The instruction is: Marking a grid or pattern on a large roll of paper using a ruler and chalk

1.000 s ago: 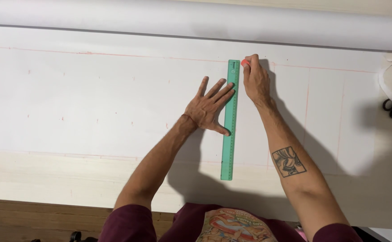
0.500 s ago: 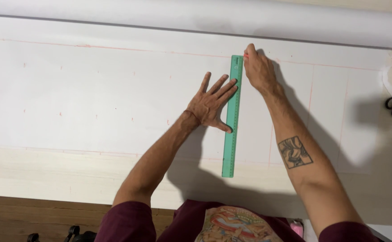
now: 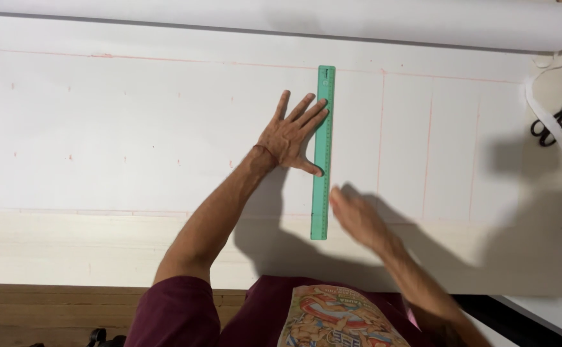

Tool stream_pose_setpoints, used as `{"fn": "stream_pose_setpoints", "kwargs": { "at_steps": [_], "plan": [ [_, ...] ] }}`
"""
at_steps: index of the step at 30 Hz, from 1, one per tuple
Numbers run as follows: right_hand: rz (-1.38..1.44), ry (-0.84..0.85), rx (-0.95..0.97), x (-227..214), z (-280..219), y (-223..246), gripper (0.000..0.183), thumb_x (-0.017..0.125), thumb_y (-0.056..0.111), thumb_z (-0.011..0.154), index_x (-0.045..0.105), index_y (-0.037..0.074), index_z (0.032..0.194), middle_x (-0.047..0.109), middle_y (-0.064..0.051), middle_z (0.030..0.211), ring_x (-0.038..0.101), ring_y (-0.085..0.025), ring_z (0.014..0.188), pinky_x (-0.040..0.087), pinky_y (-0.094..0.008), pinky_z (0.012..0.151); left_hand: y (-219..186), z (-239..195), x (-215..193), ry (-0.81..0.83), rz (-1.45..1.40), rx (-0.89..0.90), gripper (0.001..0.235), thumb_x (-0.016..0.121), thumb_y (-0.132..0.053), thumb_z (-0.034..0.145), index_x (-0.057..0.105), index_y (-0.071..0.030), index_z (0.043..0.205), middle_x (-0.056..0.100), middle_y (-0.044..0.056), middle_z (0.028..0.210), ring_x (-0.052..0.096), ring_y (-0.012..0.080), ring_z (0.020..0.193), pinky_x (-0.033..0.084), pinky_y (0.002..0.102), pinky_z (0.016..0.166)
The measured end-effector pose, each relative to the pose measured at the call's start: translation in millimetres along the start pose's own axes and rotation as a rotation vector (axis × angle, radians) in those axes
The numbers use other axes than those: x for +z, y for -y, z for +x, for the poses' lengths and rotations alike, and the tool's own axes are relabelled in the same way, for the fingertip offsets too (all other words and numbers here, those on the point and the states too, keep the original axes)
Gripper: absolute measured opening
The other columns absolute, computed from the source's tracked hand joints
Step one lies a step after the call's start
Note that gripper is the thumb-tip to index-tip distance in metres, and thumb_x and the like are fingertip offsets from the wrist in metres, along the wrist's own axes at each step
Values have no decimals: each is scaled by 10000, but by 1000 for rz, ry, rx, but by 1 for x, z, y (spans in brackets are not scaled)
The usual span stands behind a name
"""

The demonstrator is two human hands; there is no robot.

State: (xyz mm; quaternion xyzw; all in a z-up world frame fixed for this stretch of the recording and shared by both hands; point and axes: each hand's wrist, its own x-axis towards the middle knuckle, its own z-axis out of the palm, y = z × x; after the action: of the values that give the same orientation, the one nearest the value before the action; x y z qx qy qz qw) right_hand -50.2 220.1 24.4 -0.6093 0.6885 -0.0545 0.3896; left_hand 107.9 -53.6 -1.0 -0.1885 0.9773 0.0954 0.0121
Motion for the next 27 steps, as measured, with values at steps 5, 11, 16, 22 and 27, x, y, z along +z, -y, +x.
{"fn": "stream_pose_setpoints", "kwargs": {
  "at_steps": [5,11,16,22,27],
  "plan": [
    [117,48,133,20,-53,20,170,527,355,1202,540,230,1316,833,-281,1115,814,-581,1079,629,-726,856,0,1,2,12,7,-5,1632,357,-1291,638,251,-254,1893,200,-53,1988,125,254,1838,-67,685,1489],
    [514,-304,156,-17,-59,-13,371,655,263,1167,612,95,1495,820,-315,1185,750,-488,995,609,-610,814,6,-1,5,-12,-3,-27,1638,396,-1289,621,259,-266,1893,209,-61,1987,140,252,1838,-55,665,1489],
    [902,-531,237,-44,-79,-63,336,534,232,1241,499,131,1559,588,-7,887,447,-46,560,380,-184,450,25,-28,4,-29,-45,-61,1647,480,-1265,592,279,-268,1888,235,-53,1984,159,251,1836,-32,655,1490],
    [1076,-527,255,-33,-89,-73,249,548,180,1258,548,70,1481,561,-81,827,390,-83,523,333,-208,403,43,-71,0,-18,0,-154,1666,515,-1262,541,289,-306,1887,264,-87,1973,163,240,1833,-52,662,1493],
    [1172,-613,237,-5,-84,-58,243,537,133,1247,527,87,1486,595,-143,894,517,-175,538,430,-288,383,70,-80,-10,57,52,-161,1651,508,-1275,550,261,-335,1885,219,-133,1975,112,211,1837,-83,640,1499]
  ]
}}
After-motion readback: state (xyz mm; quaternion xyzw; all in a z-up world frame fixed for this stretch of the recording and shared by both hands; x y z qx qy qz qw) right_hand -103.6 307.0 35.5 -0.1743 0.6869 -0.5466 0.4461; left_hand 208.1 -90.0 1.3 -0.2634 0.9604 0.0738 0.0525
